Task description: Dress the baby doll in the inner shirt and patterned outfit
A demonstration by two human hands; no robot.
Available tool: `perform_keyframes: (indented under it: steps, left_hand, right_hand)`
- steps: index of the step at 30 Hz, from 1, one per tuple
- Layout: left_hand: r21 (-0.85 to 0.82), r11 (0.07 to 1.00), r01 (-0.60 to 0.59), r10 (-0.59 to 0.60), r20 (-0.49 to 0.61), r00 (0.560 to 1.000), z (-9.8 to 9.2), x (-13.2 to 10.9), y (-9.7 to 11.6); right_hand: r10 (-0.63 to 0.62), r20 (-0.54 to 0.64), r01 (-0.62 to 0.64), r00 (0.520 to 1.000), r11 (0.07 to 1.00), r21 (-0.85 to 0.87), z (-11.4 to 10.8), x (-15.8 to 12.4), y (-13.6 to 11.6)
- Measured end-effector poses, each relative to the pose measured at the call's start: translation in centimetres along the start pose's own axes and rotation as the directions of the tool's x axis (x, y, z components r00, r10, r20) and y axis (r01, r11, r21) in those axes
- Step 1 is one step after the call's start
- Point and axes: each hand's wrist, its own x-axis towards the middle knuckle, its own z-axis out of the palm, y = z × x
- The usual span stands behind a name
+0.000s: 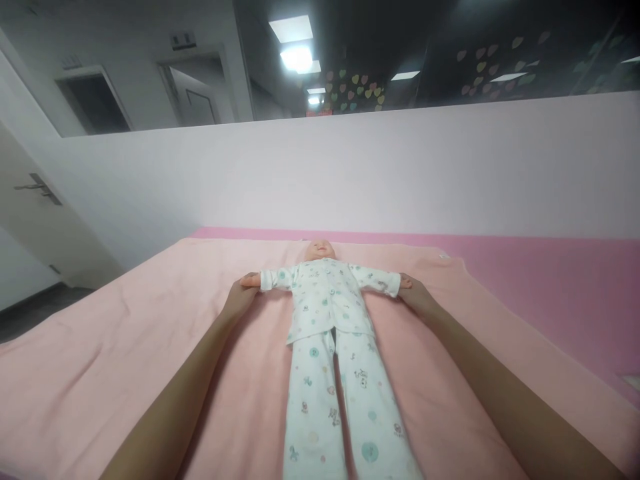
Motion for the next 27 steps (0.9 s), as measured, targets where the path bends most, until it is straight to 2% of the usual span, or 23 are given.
perform_keyframes:
  steps: [6,9,12,15,20,27]
  left_hand:
    - [0.022,0.999,0.034,-0.034,-0.009,0.999,-1.2,-0.2,0.5]
    - [0.056,0.998,0.031,-0.033,0.038,0.999,-1.5,-0.7,1.0]
    - [0.11,0.993,-0.034,0.027,0.069,0.997,-1.5,-1.0,1.2]
    - [0.158,0.984,-0.086,0.083,0.025,0.996,-1.4,-1.1,1.0]
    - [0.161,0.977,-0.142,0.149,-0.031,0.988,-1.2,-1.0,0.5]
    - [0.129,0.988,-0.087,0.103,-0.12,0.987,-1.4,-0.9,0.2]
  right_hand:
    - [0.087,0.044,-0.085,0.995,0.995,-0.048,-2.5,0.2,-0.6]
    - [0.071,0.102,-0.065,0.992,0.996,-0.056,-2.8,0.1,-0.6]
    - [-0.001,0.133,0.013,0.991,0.996,-0.094,-2.9,0.1,-0.1]
    - [-0.089,0.071,0.1,0.993,0.979,-0.176,-2.9,0.2,0.6]
    - [-0.182,-0.069,0.153,0.981,0.94,-0.306,-2.4,0.4,1.4]
    - [-0.213,-0.138,0.157,0.967,0.929,-0.335,-2.5,0.5,2.0]
